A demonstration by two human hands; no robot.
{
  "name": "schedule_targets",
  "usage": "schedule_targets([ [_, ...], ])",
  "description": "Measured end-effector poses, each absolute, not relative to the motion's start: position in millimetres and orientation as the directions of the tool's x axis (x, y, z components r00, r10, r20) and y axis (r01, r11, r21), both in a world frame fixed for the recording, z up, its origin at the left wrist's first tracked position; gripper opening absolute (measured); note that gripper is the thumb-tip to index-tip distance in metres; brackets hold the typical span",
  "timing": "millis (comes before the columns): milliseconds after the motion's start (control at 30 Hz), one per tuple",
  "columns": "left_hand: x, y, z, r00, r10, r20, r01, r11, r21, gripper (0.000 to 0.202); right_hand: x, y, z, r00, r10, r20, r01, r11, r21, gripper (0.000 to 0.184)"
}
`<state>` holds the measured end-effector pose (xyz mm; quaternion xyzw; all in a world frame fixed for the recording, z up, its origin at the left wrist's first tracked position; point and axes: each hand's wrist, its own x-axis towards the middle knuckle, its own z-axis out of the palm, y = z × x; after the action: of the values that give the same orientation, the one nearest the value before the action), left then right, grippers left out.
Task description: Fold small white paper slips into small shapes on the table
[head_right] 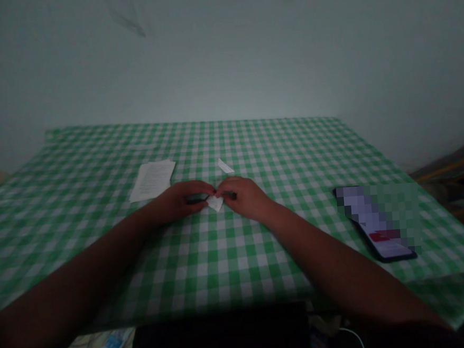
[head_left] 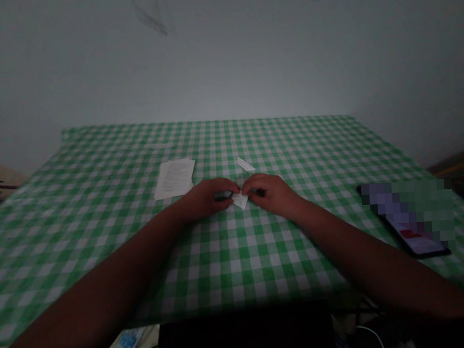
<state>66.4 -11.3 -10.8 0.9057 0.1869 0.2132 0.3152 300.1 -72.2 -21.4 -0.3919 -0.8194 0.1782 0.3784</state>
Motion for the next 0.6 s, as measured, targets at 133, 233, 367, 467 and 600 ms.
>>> schedule_targets([
  [133, 65.2, -8.0, -13.6, 0.873, 0.394, 0.288, 0.167, -0.795, 0.583, 0.029, 302.7, -72.5, -15.8, -0.494, 0.742, 0.453, 0.509, 0.669, -0.542, 0.021],
  [233, 64.9, -6.5, -14.5, 0.888, 0.358, 0.287, 0.147, -0.814, 0.562, 0.031, 303.6, -74.0, -11.3, -0.525, 0.743, 0.414, 0.499, 0.664, -0.558, 0.021],
  [367, 65.2, -6.4, -14.0, 0.899, 0.332, 0.284, 0.134, -0.829, 0.543, 0.031, 304.8, -75.4, -9.7, -0.568, 0.728, 0.385, 0.474, 0.671, -0.569, 0.017],
  [467, 64.8, -6.2, -14.1, 0.903, 0.316, 0.292, 0.121, -0.838, 0.531, 0.030, 305.0, -75.7, -11.7, -0.580, 0.721, 0.379, 0.473, 0.678, -0.563, 0.013],
  [600, 63.8, -5.1, -14.6, 0.909, 0.304, 0.284, 0.113, -0.838, 0.534, 0.032, 303.2, -75.9, -17.4, -0.569, 0.724, 0.391, 0.498, 0.681, -0.536, 0.019],
])
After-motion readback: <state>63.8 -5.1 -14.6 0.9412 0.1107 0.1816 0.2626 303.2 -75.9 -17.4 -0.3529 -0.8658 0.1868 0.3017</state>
